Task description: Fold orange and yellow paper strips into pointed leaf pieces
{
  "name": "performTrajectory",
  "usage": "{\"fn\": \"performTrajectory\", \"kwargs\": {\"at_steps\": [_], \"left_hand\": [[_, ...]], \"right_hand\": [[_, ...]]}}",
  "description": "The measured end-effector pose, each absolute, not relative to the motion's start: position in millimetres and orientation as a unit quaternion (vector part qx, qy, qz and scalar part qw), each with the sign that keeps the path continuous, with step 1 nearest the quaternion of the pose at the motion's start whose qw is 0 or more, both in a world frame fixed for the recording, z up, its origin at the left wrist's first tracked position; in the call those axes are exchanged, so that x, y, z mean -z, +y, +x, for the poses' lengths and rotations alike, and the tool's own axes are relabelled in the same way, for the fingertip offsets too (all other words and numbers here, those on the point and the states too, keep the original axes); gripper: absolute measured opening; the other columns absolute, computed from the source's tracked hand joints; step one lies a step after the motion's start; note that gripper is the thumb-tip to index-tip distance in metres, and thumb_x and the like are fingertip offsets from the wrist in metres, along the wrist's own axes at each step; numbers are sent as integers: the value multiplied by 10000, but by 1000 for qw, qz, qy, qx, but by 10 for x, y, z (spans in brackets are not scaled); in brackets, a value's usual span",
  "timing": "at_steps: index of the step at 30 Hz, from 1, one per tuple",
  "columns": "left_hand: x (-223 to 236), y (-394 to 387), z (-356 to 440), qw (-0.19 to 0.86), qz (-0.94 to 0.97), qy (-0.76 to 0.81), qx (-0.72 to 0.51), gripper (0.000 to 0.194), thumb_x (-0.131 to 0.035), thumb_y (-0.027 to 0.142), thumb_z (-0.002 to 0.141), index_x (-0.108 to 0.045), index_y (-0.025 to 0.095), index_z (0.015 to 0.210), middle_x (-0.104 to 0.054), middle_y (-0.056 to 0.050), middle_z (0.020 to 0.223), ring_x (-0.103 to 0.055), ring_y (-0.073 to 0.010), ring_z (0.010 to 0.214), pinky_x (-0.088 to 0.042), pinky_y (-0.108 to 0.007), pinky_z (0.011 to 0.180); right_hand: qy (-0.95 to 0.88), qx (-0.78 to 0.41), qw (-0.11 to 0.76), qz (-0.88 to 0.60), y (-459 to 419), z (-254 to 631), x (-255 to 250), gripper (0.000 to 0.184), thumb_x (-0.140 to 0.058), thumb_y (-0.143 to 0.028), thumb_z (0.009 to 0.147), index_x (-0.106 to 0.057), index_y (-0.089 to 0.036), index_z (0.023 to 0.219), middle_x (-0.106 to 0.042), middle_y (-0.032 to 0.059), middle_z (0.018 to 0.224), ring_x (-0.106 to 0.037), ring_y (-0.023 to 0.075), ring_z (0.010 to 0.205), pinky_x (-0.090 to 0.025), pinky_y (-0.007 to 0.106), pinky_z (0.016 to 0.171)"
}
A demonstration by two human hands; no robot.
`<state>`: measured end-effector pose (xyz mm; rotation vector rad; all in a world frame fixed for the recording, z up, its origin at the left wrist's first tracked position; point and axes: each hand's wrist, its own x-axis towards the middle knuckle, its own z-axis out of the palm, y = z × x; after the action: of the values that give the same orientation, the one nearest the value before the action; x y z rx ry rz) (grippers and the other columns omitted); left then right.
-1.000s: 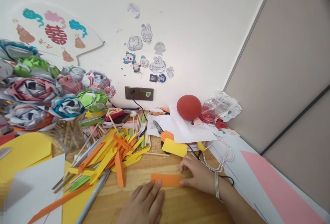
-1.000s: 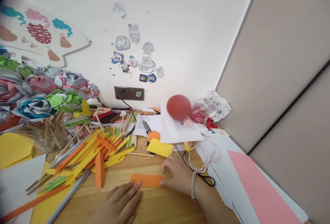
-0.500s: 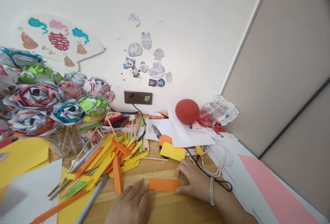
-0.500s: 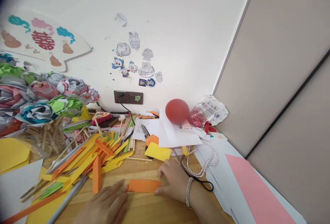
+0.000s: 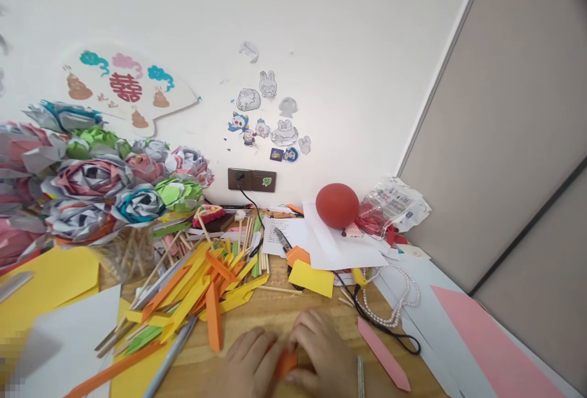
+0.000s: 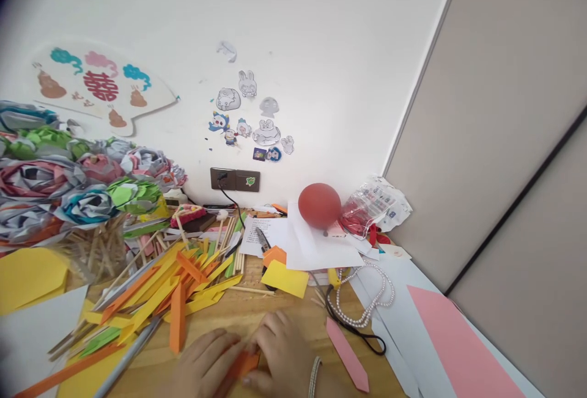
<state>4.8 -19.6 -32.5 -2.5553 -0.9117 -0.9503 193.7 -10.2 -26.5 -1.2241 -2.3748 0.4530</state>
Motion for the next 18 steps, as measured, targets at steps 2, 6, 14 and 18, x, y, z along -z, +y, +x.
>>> {"fn": "performTrajectory", "kwargs": {"at_steps": [2,6,14,18], "left_hand": [[352,-180,37,92,-880,-324,333,195,-376,203,943,-565,199,989,-633,-39,891,-587,-182,821,-483,-265,733],[282,-202,17,27,-896,-328,297,196,-363,185,948,-536,208,1036,-611,-21,864,-573,-172,774,-479,-263,716],[101,-200,42,66,-917,-252,301,393,-225,175,983,-520,196,725,-608,-4,752,-550,-146,686,-457,-241,670],[87,-176,31,49,-921,-230,311,380,-259,131,956,-534,203,702,-621,-3,734,-554,-140,692,-464,-266,768]], "right_hand": [[-859,-163,235,-424,-94,1966,281,378,-815,-344,614,-545,-192,830,-550,11,894,-497,194,840,-377,297,742],[-864,-174,290,-374,-105,2008,218,190,-614,-363,812,-524,-196,806,-556,16,843,-502,181,808,-387,292,724],[-882,-163,328,-297,-125,2041,66,236,-357,-68,841,-549,-194,895,-619,37,845,-522,156,798,-415,265,739],[-893,-159,320,-274,-108,2061,88,216,-419,-66,837,-586,-199,868,-628,26,826,-530,149,794,-425,258,735]]}}
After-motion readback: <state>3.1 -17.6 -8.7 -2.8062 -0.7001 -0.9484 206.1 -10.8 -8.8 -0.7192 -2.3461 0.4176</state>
